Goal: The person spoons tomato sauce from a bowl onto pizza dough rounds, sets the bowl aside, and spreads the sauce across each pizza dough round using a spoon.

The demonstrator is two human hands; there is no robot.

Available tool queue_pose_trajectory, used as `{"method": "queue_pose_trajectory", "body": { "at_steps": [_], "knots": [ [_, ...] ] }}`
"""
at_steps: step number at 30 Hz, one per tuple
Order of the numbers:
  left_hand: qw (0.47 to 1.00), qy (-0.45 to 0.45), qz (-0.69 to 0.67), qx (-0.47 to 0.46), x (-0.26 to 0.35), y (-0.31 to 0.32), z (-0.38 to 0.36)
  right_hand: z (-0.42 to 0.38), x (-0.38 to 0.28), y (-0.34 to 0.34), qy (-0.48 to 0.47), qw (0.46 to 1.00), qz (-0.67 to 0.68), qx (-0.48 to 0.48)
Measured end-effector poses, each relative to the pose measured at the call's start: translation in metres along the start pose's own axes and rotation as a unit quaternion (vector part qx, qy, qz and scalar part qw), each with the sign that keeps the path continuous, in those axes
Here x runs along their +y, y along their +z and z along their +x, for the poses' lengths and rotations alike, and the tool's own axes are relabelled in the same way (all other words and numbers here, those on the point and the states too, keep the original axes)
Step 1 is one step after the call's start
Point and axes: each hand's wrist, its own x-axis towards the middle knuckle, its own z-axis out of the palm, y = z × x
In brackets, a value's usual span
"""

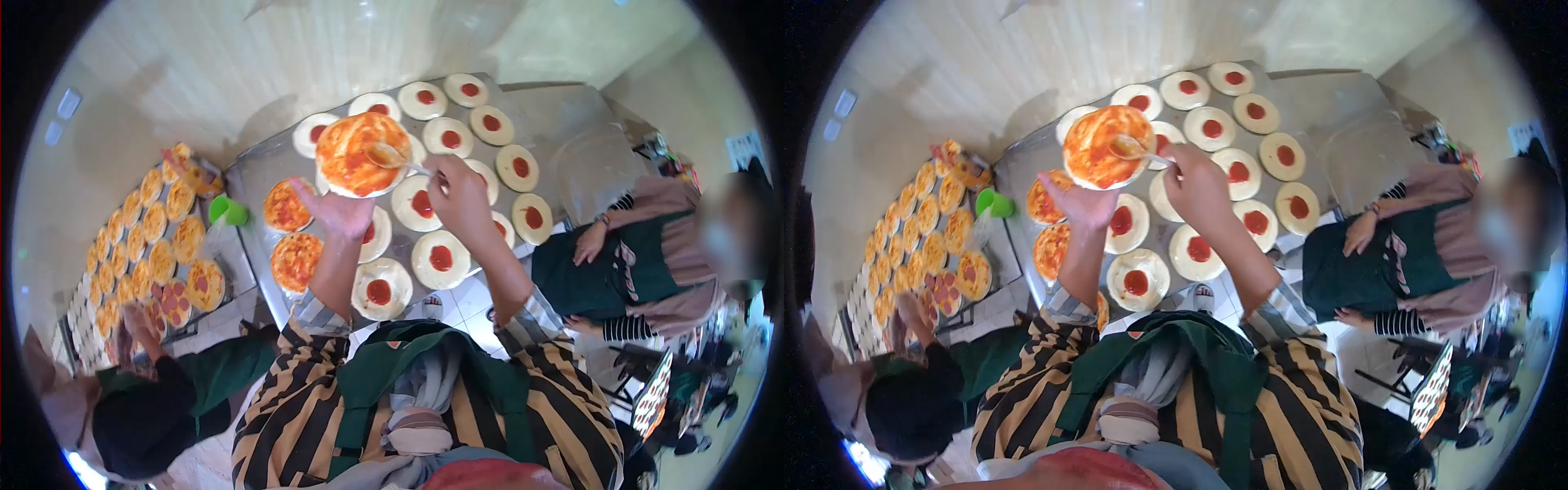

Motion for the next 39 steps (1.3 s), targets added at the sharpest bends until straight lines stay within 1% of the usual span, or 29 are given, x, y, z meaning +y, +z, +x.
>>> {"method": "queue_pose_trajectory", "body": {
  "at_steps": [1,2,3,5,7,9,11,13,15,16,17,18,19,21,22,23,25,26,28,29,31,32,36,39],
  "knots": [
    [1.0,-0.004,0.006,-0.015,-0.006,0.002,-0.001,0.002,0.0,-0.001,0.028,0.999,0.008,0.032],
    [1.0,-0.015,-0.002,0.001,-0.009,0.002,-0.003,0.002,0.006,-0.004,0.032,0.999,-0.015,0.036],
    [1.0,-0.029,-0.007,-0.004,-0.021,0.006,-0.003,0.005,0.007,-0.009,0.033,0.998,-0.034,0.036],
    [0.999,-0.012,0.006,-0.038,-0.018,0.009,-0.005,0.003,0.001,-0.011,0.046,0.999,-0.016,0.017],
    [0.999,-0.004,-0.009,-0.044,-0.021,0.002,-0.005,-0.004,-0.006,-0.013,0.066,0.996,0.014,-0.061],
    [0.998,-0.016,0.006,-0.06,-0.027,0.002,-0.003,-0.006,-0.012,-0.022,0.068,0.995,0.014,-0.071],
    [0.998,-0.015,0.012,-0.056,-0.029,0.01,-0.006,-0.009,-0.009,-0.035,0.062,0.997,-0.014,-0.036],
    [0.999,-0.015,0.015,-0.032,-0.032,0.014,-0.011,-0.006,0.004,-0.042,0.073,0.996,-0.042,-0.001],
    [0.998,-0.023,0.03,-0.041,-0.034,0.01,-0.012,0.001,0.01,-0.036,0.043,0.998,-0.029,0.02],
    [0.998,-0.037,0.026,-0.042,-0.036,0.008,-0.013,0.001,0.008,-0.032,0.043,0.998,-0.028,0.021],
    [0.998,-0.051,0.021,-0.042,-0.038,0.006,-0.013,0.002,0.005,-0.024,0.047,0.999,-0.007,-0.009],
    [0.998,-0.059,0.007,-0.021,-0.041,0.009,-0.014,0.003,0.002,-0.02,0.05,0.998,0.015,-0.04],
    [0.998,-0.055,0.008,-0.02,-0.043,0.01,-0.014,0.002,0.002,-0.022,0.049,0.998,0.017,-0.042],
    [0.996,-0.078,-0.018,-0.038,-0.041,0.009,-0.017,-0.002,0.002,-0.028,0.008,0.996,0.059,-0.07],
    [0.997,-0.074,-0.016,-0.02,-0.041,0.012,-0.019,-0.005,0.002,-0.04,0.042,0.995,0.06,-0.07],
    [0.997,-0.068,-0.016,-0.015,-0.038,0.011,-0.019,-0.005,0.007,-0.051,0.05,0.993,0.078,-0.067],
    [0.995,-0.091,-0.035,-0.036,-0.035,0.009,-0.018,-0.005,0.019,-0.066,0.069,0.988,0.088,-0.108],
    [0.995,-0.093,-0.039,-0.027,-0.034,0.009,-0.018,-0.004,0.022,-0.062,0.07,0.987,0.089,-0.112],
    [0.994,-0.103,-0.029,-0.012,-0.036,0.014,-0.021,0.0,0.019,-0.052,0.042,0.982,0.098,-0.154],
    [0.993,-0.114,-0.017,0.0,-0.038,0.017,-0.023,0.003,0.017,-0.044,0.043,0.982,0.099,-0.154],
    [0.993,-0.116,0.003,-0.003,-0.044,0.02,-0.025,0.012,0.014,-0.025,0.044,0.981,0.119,-0.146],
    [0.993,-0.118,0.023,-0.008,-0.046,0.02,-0.026,0.015,0.018,-0.018,0.04,0.984,0.104,-0.141],
    [0.992,-0.126,-0.001,-0.021,-0.044,0.019,-0.03,0.008,0.011,-0.036,0.059,0.977,0.109,-0.175],
    [0.99,-0.135,-0.021,-0.024,-0.039,0.017,-0.031,-0.003,0.029,-0.062,0.063,0.969,0.125,-0.203]
  ]
}}
